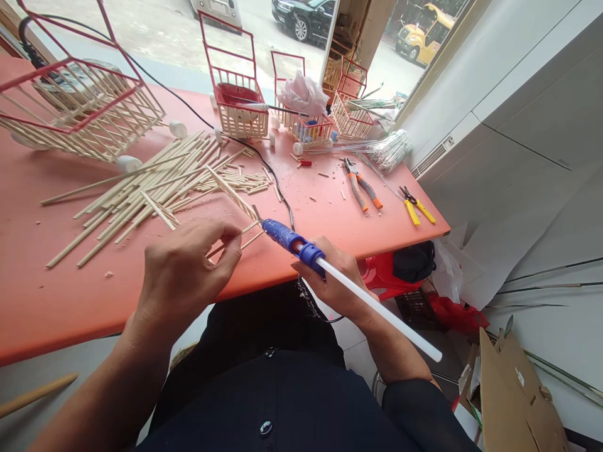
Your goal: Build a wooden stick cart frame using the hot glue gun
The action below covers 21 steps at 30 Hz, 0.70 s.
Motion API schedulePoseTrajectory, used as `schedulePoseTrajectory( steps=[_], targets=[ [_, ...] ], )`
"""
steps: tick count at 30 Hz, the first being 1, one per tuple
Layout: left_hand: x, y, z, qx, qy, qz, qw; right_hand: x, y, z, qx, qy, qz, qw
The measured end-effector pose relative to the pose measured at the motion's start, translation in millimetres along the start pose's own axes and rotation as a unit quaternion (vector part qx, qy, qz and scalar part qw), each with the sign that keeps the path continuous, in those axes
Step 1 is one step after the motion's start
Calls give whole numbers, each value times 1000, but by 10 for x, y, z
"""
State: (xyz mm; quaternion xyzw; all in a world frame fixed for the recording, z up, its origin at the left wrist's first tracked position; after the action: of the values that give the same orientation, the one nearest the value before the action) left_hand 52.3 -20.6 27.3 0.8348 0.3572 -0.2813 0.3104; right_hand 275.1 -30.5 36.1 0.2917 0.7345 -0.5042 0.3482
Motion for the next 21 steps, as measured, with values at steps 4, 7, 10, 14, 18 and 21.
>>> schedulePoseTrajectory(
  steps=[4, 7, 10, 14, 18, 21],
  targets=[
    [2, 13, 0, 17, 16, -10, 1000, 3, -20, -18, -12, 4, -12, 1000],
    [12, 5, 1, 12, 8, -10, 1000, 16, -12, -43, -3, -8, -22, 1000],
    [16, -5, 0, 3, 0, -12, 1000, 8, -8, -72, 6, -13, -27, 1000],
    [27, -6, -3, -1, 0, -13, 1000, -13, -21, -96, 5, -13, -20, 1000],
    [42, 0, 3, 13, 9, -29, 999, -35, -40, -93, -11, 3, -9, 1000],
    [40, 0, 12, 24, 20, -35, 999, -47, -49, -78, -18, 13, 4, 1000]
  ],
)
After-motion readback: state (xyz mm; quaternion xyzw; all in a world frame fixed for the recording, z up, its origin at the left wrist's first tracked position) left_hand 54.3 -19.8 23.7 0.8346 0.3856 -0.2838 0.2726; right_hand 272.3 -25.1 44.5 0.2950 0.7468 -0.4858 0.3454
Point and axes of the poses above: each hand's wrist, its own z-axis away from the middle knuckle, its own x-axis out of the palm, y = z × x, the point moved 5 cm from there along -z, towards the middle knuckle, and after that the axes turned 10 degrees about x, right-handed, at the moved point
